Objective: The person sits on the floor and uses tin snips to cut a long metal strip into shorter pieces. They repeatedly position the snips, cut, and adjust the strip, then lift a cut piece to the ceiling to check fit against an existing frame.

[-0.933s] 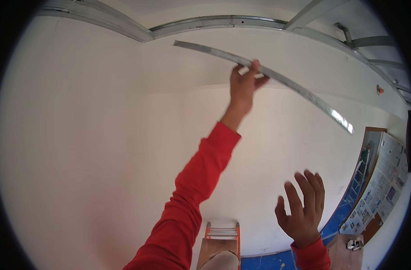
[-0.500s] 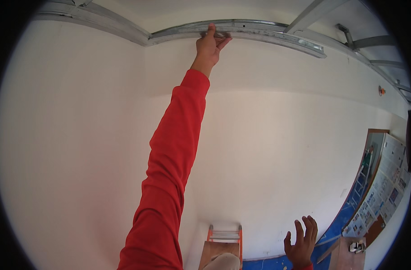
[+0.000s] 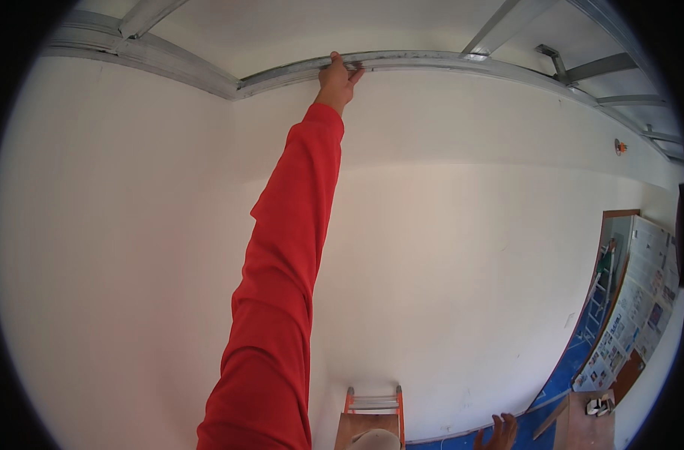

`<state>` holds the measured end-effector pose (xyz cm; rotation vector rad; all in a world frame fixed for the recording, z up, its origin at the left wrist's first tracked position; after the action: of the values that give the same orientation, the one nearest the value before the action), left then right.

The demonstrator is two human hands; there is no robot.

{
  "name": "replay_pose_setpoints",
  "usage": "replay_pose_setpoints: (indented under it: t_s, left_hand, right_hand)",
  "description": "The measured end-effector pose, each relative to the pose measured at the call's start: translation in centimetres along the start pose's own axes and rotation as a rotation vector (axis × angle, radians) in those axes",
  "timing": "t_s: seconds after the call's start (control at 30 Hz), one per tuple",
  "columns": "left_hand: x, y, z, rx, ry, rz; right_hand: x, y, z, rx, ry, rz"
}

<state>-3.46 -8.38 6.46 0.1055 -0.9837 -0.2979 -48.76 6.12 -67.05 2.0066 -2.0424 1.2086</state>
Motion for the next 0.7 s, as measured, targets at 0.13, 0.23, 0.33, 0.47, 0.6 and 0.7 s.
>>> replay_pose_setpoints:
  t_s: [0.13,0.23,0.33,0.47,0.6,0.7]
  left_hand:
    - [0.4,-0.3,0.1,0.065,-0.061,-0.009]
    - [0.4,-0.7,-0.3,0.072,-0.097,-0.023]
    - [0.2,-1.4,-0.6,0.046,-0.086,-0.019]
    - [-0.3,-1.4,-1.8,0.003,-0.099,0.001]
    - [0.5,-0.3,-3.3,0.002,-0.085,-0.007]
    - [1.1,0.1,-2.8,-0.052,-0.110,0.001]
  right_hand:
    - [-7.0,7.3,7.4,-0.034,-0.223,0.236]
    - [-12.0,11.9,11.6,-0.046,-0.340,0.353]
    - [-15.1,15.1,15.1,-0.102,-0.412,0.383]
    - [-17.5,17.9,18.8,-0.166,-0.474,0.361]
    - [-18.8,19.9,20.6,-0.169,-0.470,0.391]
    - [-19.3,20.0,20.9,-0.209,-0.437,0.343]
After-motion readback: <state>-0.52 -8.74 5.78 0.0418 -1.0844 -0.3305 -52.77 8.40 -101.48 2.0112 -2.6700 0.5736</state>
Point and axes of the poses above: each hand's wrist, its own x-axis towards the middle knuckle, its own z-axis out of the palm, y = z × x, the point moved 8 cm from there along x, towards the middle knuckle, and after that the axes turned 15 degrees about z, right-handed, at the moved point
